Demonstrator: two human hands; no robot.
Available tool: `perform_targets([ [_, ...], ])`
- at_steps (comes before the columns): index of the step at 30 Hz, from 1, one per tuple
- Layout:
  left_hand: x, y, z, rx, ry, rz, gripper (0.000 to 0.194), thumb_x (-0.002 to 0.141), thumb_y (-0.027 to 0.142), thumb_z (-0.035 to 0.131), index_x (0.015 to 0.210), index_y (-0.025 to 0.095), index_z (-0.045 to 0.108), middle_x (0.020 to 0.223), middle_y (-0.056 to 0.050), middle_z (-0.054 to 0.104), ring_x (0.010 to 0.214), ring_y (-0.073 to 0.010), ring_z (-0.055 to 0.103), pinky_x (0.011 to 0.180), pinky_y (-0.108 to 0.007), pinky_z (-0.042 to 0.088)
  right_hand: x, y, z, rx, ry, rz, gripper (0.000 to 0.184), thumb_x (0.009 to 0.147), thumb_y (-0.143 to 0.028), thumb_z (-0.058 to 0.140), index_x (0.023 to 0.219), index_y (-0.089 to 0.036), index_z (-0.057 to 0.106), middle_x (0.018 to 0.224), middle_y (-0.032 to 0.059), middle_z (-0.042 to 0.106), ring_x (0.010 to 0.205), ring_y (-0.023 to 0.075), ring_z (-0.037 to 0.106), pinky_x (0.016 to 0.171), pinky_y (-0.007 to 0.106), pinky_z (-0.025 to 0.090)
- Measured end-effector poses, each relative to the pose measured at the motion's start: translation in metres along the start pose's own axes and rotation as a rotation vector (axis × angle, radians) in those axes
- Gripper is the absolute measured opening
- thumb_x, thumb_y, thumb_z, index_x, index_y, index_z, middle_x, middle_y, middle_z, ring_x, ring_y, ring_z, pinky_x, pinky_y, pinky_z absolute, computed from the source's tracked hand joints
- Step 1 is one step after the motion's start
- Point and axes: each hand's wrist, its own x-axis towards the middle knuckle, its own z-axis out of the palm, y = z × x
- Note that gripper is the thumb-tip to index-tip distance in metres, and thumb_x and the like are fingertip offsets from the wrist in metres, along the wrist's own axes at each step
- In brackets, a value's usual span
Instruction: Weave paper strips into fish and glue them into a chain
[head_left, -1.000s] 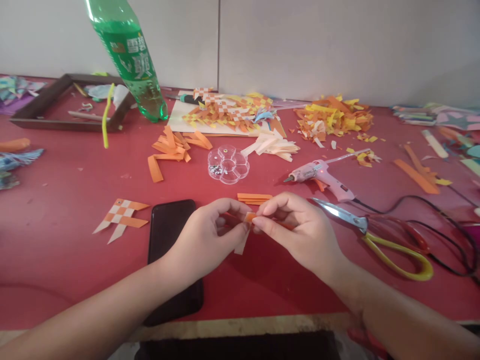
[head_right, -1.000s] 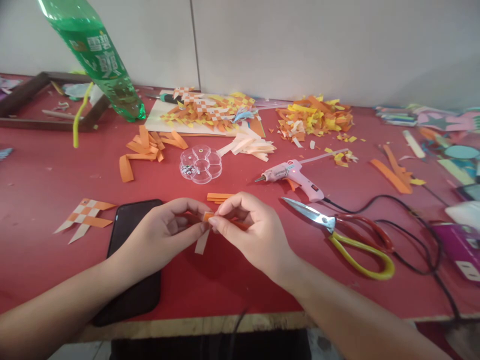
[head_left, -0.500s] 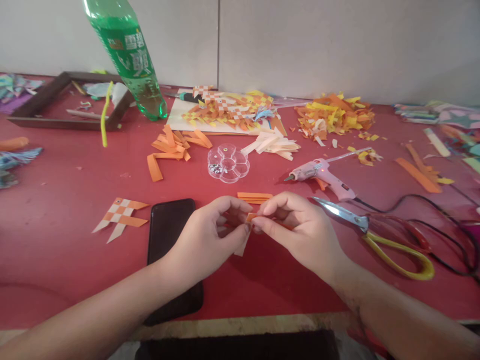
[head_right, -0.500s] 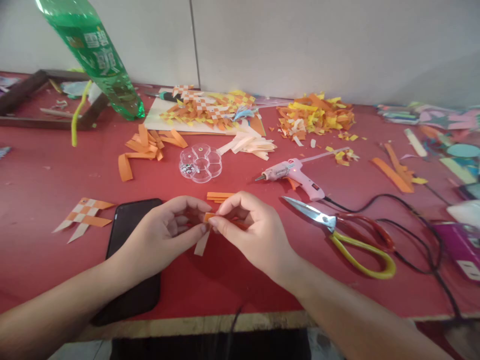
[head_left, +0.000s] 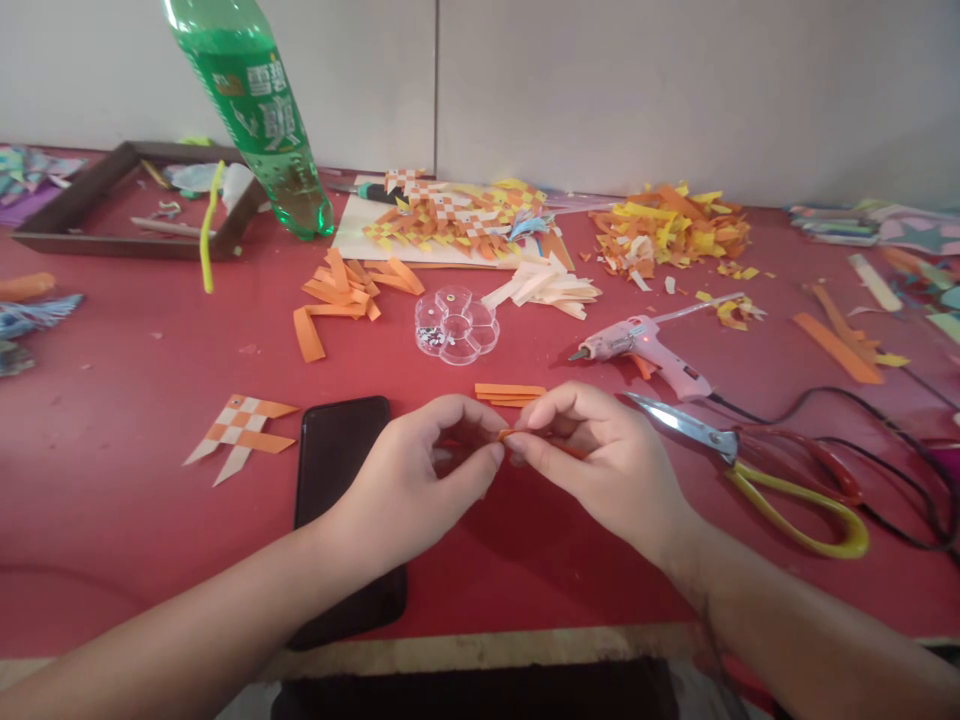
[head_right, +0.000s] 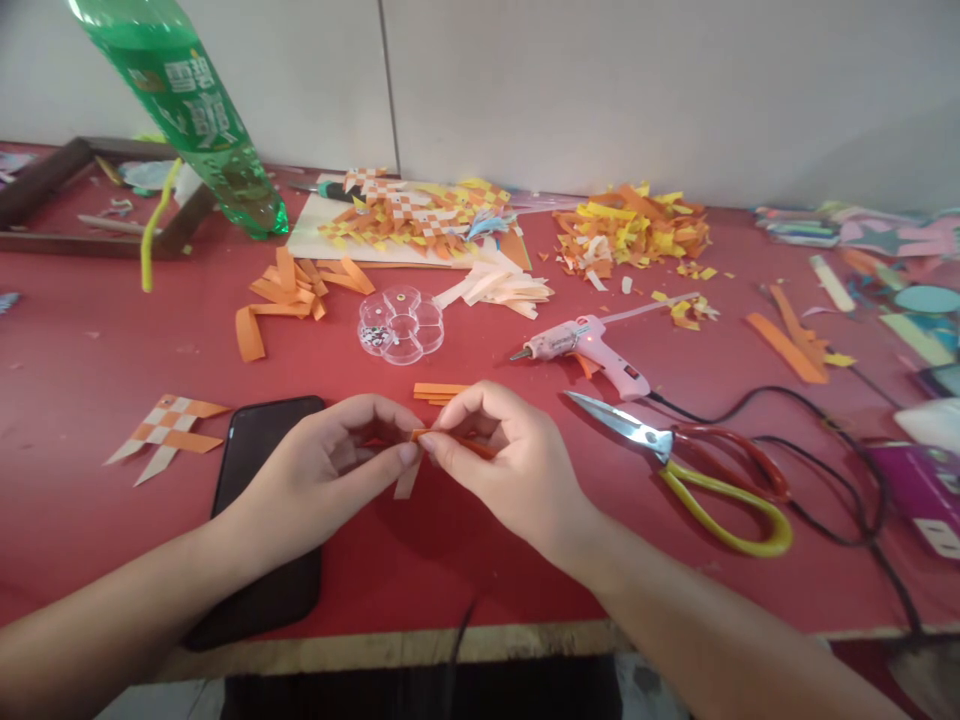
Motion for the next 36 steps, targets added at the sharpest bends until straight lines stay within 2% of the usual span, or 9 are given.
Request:
perform_targets([
  [6, 0.001, 0.003, -0.002, -0.065, -0.036, -0.057, 0.017, 0.086, 0.032, 0.067, 0.093, 0.018, 0.063, 0.070, 0.002, 0.064, 0.063, -0.0111, 0.059, 0.065, -0.025, 0.050, -0.003, -0.002, -0.001, -0.022, 0.006, -0.050, 0.012, 0.082, -0.021, 0.070, 0.082, -0.022, 0.058, 0.079, -0.0025, 0.069, 0.072, 0.0092, 0.069, 0.066, 0.017, 0.057],
  [11, 0.004, 0.003, -0.003, -0.116, -0.029, -0.030, 0.015, 0.089, 0.033, 0.065, 0.090, 0.019, 0.064, 0.061, 0.004, 0.063, 0.063, -0.0110, 0.059, 0.068, -0.025, 0.050, -0.005, -0.005, -0.003, -0.063, -0.010, -0.109, 0.011, 0.083, -0.021, 0.069, 0.091, -0.023, 0.061, 0.087, -0.0008, 0.070, 0.079, 0.0100, 0.069, 0.069, 0.017, 0.057],
  [14, 0.004, 0.003, -0.003, -0.129, -0.024, -0.020, 0.014, 0.090, 0.033, 0.064, 0.088, 0.019, 0.064, 0.061, 0.003, 0.065, 0.063, -0.0113, 0.060, 0.070, -0.025, 0.050, -0.005, -0.006, -0.004, -0.116, -0.004, -0.128, 0.011, 0.083, -0.024, 0.069, 0.093, -0.022, 0.064, 0.089, 0.0008, 0.070, 0.078, 0.0109, 0.069, 0.068, 0.018, 0.057],
  [17, 0.003, 0.003, -0.004, -0.129, -0.028, -0.018, 0.014, 0.089, 0.033, 0.065, 0.089, 0.019, 0.064, 0.062, 0.003, 0.066, 0.064, -0.0116, 0.061, 0.070, -0.025, 0.050, -0.005, -0.009, -0.004, -0.138, -0.017, -0.096, 0.004, 0.086, -0.025, 0.065, 0.084, -0.021, 0.064, 0.076, -0.0007, 0.068, 0.064, 0.0094, 0.064, 0.059, 0.018, 0.054],
  [21, 0.003, 0.004, -0.003, -0.117, -0.035, -0.026, 0.015, 0.089, 0.033, 0.066, 0.089, 0.019, 0.065, 0.065, 0.002, 0.067, 0.065, -0.0115, 0.061, 0.069, -0.025, 0.051, -0.005, -0.011, -0.003, -0.142, -0.021, -0.052, 0.009, 0.087, -0.026, 0.063, 0.080, -0.021, 0.064, 0.066, -0.0024, 0.063, 0.057, 0.0091, 0.060, 0.051, 0.018, 0.051],
  [31, 0.002, 0.004, -0.004, -0.109, -0.045, -0.025, 0.016, 0.089, 0.033, 0.065, 0.088, 0.018, 0.067, 0.064, 0.001, 0.067, 0.065, -0.0127, 0.061, 0.070, -0.027, 0.051, -0.005, -0.011, -0.006, -0.120, -0.056, -0.070, 0.012, 0.087, -0.026, 0.063, 0.077, -0.020, 0.063, 0.066, -0.0022, 0.062, 0.057, 0.0091, 0.059, 0.053, 0.019, 0.050],
  [36, 0.001, 0.006, -0.004, -0.103, -0.046, -0.021, 0.016, 0.090, 0.033, 0.064, 0.087, 0.018, 0.067, 0.064, 0.002, 0.066, 0.064, -0.0118, 0.060, 0.069, -0.026, 0.051, -0.006, -0.008, -0.007, -0.125, -0.072, -0.075, 0.009, 0.087, -0.028, 0.064, 0.083, -0.020, 0.064, 0.071, -0.0003, 0.065, 0.060, 0.0110, 0.061, 0.056, 0.022, 0.052],
])
